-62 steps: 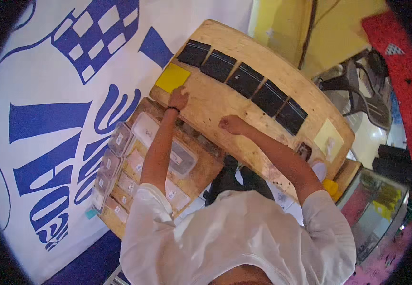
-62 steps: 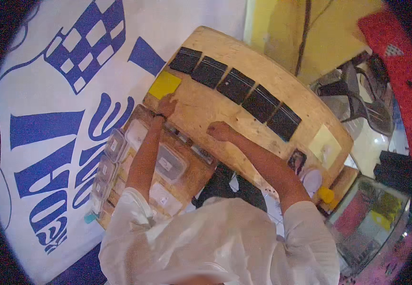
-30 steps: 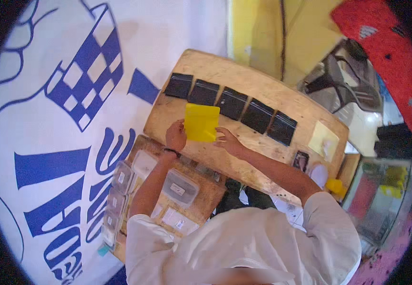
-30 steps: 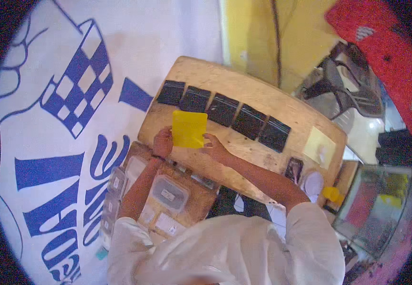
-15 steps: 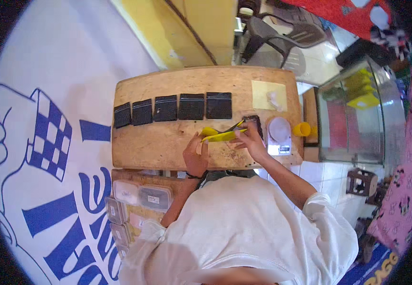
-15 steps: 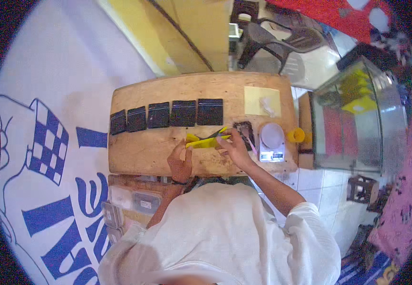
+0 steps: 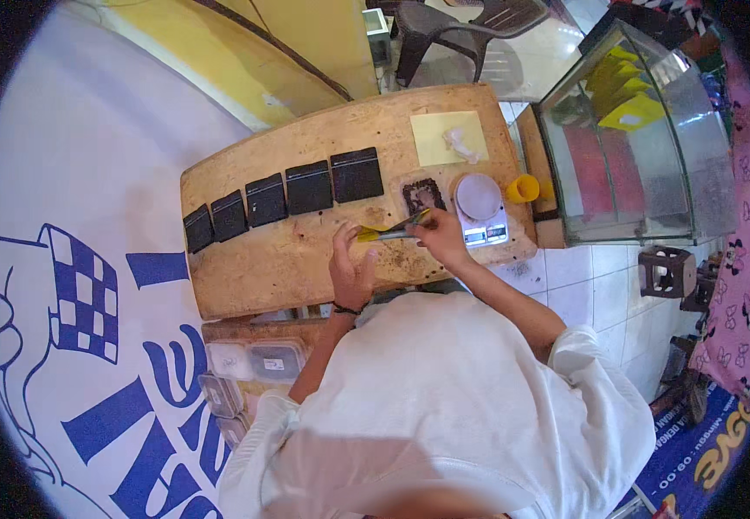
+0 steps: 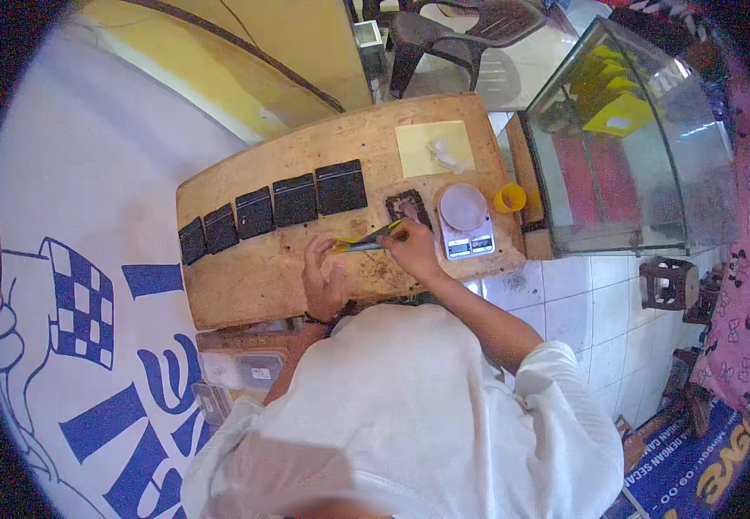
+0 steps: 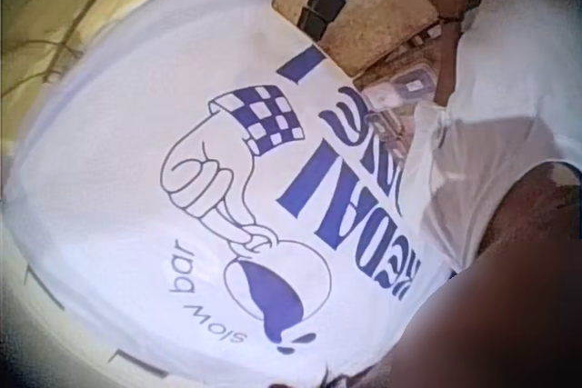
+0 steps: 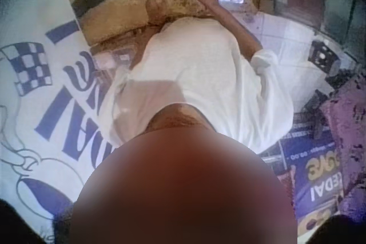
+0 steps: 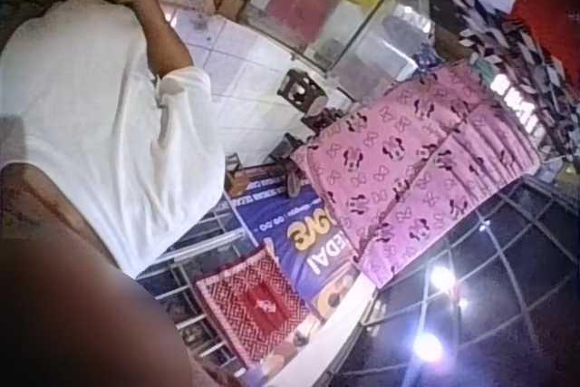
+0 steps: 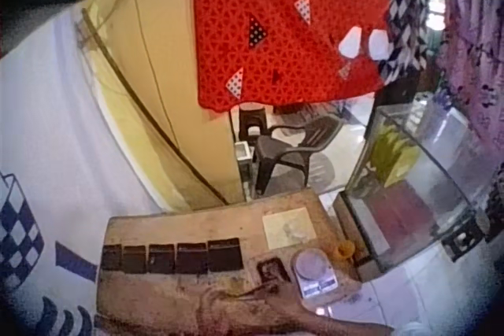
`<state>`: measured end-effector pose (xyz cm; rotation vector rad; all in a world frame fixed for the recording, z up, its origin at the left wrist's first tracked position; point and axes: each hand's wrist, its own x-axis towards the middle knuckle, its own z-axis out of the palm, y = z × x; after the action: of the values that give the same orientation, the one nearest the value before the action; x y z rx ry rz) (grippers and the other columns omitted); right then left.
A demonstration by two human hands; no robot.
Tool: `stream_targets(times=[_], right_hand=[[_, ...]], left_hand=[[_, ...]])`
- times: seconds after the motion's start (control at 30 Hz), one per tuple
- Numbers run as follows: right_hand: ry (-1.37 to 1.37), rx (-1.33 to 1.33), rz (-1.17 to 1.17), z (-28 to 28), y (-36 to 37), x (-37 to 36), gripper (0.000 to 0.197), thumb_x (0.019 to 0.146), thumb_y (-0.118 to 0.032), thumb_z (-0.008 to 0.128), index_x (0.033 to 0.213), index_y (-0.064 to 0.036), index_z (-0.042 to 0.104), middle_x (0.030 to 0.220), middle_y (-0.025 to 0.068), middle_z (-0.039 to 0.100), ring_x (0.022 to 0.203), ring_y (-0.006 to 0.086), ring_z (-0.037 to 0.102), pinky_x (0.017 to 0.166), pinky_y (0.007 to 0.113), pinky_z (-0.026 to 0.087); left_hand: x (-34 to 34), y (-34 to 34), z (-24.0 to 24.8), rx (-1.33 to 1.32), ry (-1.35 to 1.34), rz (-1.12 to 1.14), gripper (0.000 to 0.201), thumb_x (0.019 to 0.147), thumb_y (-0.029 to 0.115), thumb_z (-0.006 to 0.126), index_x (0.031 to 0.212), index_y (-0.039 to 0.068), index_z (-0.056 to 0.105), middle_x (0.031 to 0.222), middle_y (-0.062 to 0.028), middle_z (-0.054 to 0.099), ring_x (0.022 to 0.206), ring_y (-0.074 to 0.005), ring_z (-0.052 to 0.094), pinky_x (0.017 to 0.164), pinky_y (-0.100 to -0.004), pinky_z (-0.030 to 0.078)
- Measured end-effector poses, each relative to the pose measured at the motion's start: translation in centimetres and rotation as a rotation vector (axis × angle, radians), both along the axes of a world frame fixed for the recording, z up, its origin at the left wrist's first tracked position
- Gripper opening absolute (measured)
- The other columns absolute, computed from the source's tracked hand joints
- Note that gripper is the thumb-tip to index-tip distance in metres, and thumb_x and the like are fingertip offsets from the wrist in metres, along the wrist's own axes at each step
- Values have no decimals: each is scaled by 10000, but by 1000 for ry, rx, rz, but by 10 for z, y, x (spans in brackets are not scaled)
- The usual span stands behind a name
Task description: Weighing dark powder (likely coffee grounds) and placing it into small yellow bags for display.
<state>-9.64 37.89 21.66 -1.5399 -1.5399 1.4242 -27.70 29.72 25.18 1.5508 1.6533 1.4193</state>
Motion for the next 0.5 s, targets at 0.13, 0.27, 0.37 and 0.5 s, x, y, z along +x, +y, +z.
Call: stream_targets(times=[0.13, 0.27, 0.37, 0.5], right_hand=[[-148, 178, 17, 8, -14, -9, 220, 755, -156, 734, 748, 8, 587, 641, 99, 599, 586, 167, 585, 542, 332, 474], [-120, 233, 47, 17, -18, -16, 234, 737, -188, 732, 716, -1, 593, 644, 156, 593, 591, 268, 591, 553, 378, 457], [-150, 250, 85, 21, -16, -17, 208, 731, -176, 712, 702, -7, 594, 680, 198, 612, 641, 349, 627, 578, 409, 487], [-168, 327, 102, 27, -17, -19, 194, 733, -154, 694, 690, -6, 577, 678, 211, 608, 650, 365, 630, 573, 434, 489]], left_hand=[[10, -4, 4, -225, 147, 41, 653, 808, 215, 683, 1322, -9, 349, 978, -235, 623, 930, -359, 608, 828, -421, 458], [0, -7, -15, -331, 177, 91, 648, 792, 220, 693, 1314, 9, 372, 866, -223, 635, 827, -378, 616, 747, -454, 465], [-7, -5, -19, -417, 154, 109, 600, 785, 202, 689, 1288, 33, 409, 765, -210, 631, 739, -399, 616, 671, -460, 476], [-13, 2, -16, -372, 296, 246, 366, 790, 140, 664, 1122, 77, 522, 740, -191, 631, 663, -383, 617, 591, -454, 472]])
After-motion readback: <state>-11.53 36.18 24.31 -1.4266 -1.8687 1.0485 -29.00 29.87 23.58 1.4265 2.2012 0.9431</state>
